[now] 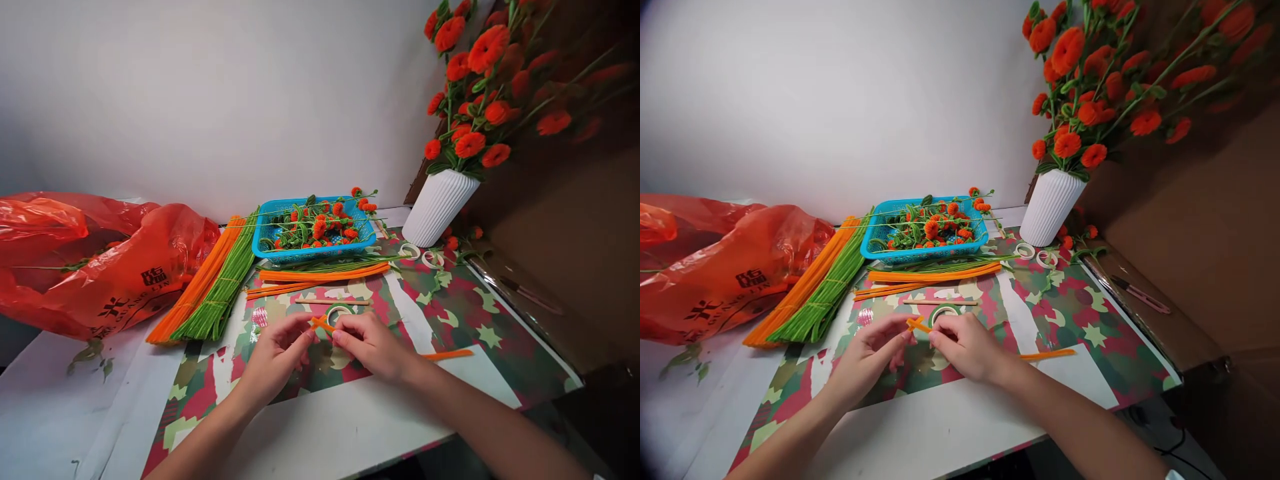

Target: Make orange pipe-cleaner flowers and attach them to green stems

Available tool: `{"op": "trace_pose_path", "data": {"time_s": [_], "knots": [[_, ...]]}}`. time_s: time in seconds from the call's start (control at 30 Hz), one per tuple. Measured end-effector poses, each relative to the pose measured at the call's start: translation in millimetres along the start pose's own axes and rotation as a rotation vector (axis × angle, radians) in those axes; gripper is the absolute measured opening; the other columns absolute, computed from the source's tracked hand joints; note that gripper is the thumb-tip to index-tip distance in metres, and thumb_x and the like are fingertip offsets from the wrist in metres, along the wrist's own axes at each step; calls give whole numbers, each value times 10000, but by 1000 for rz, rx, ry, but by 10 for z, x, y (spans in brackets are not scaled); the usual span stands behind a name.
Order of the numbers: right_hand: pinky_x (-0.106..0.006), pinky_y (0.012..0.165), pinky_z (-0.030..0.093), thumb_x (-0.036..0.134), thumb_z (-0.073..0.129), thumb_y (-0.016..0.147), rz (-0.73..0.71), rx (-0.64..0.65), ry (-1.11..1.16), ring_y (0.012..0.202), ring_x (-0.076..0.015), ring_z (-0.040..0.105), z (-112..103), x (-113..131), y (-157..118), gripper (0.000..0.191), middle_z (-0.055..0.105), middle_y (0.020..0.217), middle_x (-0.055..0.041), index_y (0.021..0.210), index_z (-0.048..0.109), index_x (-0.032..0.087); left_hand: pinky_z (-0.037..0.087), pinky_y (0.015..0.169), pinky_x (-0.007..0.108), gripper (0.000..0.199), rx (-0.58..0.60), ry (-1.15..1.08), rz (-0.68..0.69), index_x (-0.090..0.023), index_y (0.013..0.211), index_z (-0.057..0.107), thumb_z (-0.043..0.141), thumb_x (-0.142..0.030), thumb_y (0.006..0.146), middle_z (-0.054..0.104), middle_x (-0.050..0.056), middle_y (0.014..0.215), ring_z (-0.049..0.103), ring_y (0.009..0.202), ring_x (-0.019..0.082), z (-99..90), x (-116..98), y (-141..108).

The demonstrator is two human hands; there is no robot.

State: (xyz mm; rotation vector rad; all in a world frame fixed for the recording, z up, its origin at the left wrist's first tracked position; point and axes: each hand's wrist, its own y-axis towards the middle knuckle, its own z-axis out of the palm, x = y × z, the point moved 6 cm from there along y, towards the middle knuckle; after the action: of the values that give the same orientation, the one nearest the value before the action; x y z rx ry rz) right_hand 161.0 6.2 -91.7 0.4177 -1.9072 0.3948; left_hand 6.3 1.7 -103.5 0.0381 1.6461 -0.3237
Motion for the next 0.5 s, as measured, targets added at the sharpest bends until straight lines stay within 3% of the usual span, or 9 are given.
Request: {"op": "trace_pose_path", "data": {"time_s": [0.1,0.33,0.5], "knots": [[-237,501,257,269,480,881,26,-6,5,532,-97,362,22,-52,7,272,416,555,46,624,451,184,447,480,208,257,3,20,19,-171,950,648,623,-378,800,568,-38,586,512,491,102,5,-22,0],[-232,502,262,272,469,901,21,-6,14,537,-93,368,41,-97,10,285,430,561,44,632,473,177,360,433,168,218,-96,67,97,-181,833,684,672,-392,782,621,-5,693,494,553,92,-36,-80,3],[-223,506,285,251,489,900,3,10,0,539,-88,411,45,-68,-26,275,491,569,36,638,490,171,349,411,173,232,-96,92,119,-177,793,678,632,-403,820,566,-23,599,455,508,91,-21,-83,-11]]}}
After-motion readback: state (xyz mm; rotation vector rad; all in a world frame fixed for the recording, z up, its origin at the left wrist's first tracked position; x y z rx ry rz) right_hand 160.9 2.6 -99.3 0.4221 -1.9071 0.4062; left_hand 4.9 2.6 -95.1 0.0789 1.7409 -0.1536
